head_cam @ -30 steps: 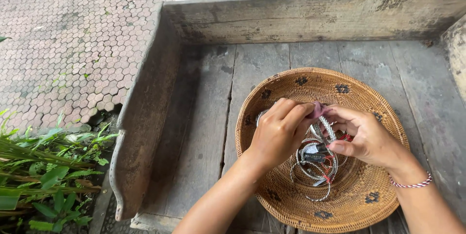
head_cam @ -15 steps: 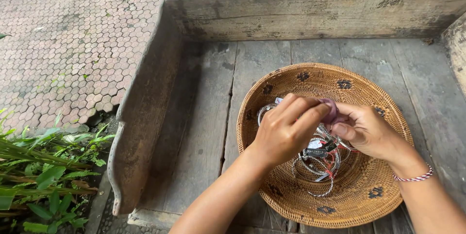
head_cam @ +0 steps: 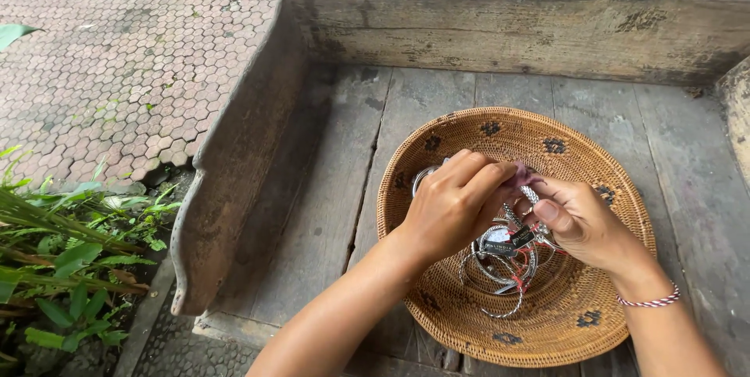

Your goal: Polishing silver bracelets with a cloth in a woven basket

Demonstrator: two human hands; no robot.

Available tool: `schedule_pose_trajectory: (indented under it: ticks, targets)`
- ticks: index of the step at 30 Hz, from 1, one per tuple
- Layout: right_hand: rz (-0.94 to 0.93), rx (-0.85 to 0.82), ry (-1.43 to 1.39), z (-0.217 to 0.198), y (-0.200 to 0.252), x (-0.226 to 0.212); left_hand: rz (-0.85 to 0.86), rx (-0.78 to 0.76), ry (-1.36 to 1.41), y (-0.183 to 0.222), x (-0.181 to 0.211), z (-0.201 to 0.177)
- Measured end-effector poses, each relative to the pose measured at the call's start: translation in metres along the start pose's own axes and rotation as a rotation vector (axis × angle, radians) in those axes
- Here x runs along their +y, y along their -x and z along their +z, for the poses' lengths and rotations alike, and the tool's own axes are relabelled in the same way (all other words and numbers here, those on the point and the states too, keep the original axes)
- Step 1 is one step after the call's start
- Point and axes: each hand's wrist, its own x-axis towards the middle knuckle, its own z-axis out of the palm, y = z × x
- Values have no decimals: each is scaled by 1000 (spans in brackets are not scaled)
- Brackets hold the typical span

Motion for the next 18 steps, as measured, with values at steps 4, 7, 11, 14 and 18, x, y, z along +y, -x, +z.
schedule_pose_trajectory:
  ticks: [4, 7, 11, 14, 18]
  targets:
    - [40, 35, -25, 0, -1, 6, 63, 30, 60, 0, 5, -2]
    - [-26, 88, 132, -6, -9, 15, 107, -35, 108, 2, 6, -2]
    - [185, 30, 147, 1, -19, -12, -19, -70, 40, 5, -4, 4]
    - [238, 43, 242, 1, -15, 11, -55, -47, -18, 5, -5, 7]
    - [132, 151, 223, -6, -4, 62, -109, -5, 29, 6, 6, 2]
